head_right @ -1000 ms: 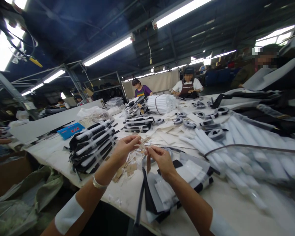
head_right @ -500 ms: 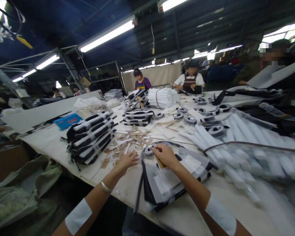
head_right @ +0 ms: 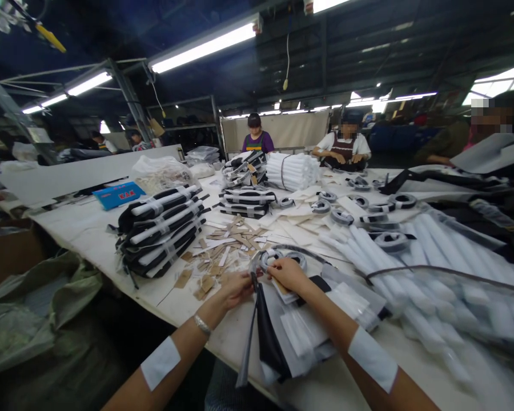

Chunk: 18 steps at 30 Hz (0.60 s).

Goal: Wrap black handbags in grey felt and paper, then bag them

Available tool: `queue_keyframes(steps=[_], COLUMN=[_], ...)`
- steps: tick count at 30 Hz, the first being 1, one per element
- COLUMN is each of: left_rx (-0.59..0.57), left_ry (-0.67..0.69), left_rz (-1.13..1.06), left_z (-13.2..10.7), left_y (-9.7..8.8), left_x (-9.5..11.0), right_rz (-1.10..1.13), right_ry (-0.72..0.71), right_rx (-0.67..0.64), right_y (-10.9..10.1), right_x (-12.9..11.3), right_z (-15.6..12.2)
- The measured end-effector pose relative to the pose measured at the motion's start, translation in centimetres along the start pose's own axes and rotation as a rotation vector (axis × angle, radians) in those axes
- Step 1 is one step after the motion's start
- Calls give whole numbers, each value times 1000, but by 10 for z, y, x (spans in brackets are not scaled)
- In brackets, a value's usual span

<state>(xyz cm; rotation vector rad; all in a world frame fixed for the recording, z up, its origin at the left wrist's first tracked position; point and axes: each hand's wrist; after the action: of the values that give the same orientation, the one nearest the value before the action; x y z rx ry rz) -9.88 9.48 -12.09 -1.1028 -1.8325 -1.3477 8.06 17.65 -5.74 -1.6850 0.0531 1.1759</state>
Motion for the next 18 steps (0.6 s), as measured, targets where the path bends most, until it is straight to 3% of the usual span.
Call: queue_keyframes(steps=[6, 13, 18], left_rx=[-62, 51, 141], left_ry=[-20, 53, 99], left_rz=[195, 372, 339], left_z=[3, -10, -32], left_y=[10, 2, -14], left_x=[7, 18, 32], right_rz=[41, 198, 435], right_ry=[-18, 14, 91], right_rx=[4, 42, -12], right_y=[10, 20, 34], right_x=[-10, -12, -7], right_z=[10, 11, 7])
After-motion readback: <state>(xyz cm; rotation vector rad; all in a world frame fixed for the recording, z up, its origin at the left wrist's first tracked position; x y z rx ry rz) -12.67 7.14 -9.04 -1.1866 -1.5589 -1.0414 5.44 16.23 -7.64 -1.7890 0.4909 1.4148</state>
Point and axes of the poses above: each hand's wrist, its own z-axis towards the middle knuckle, its own y-axis out of the palm, x = y × z, and after that the axes turned 3 degrees about -x, right-handed
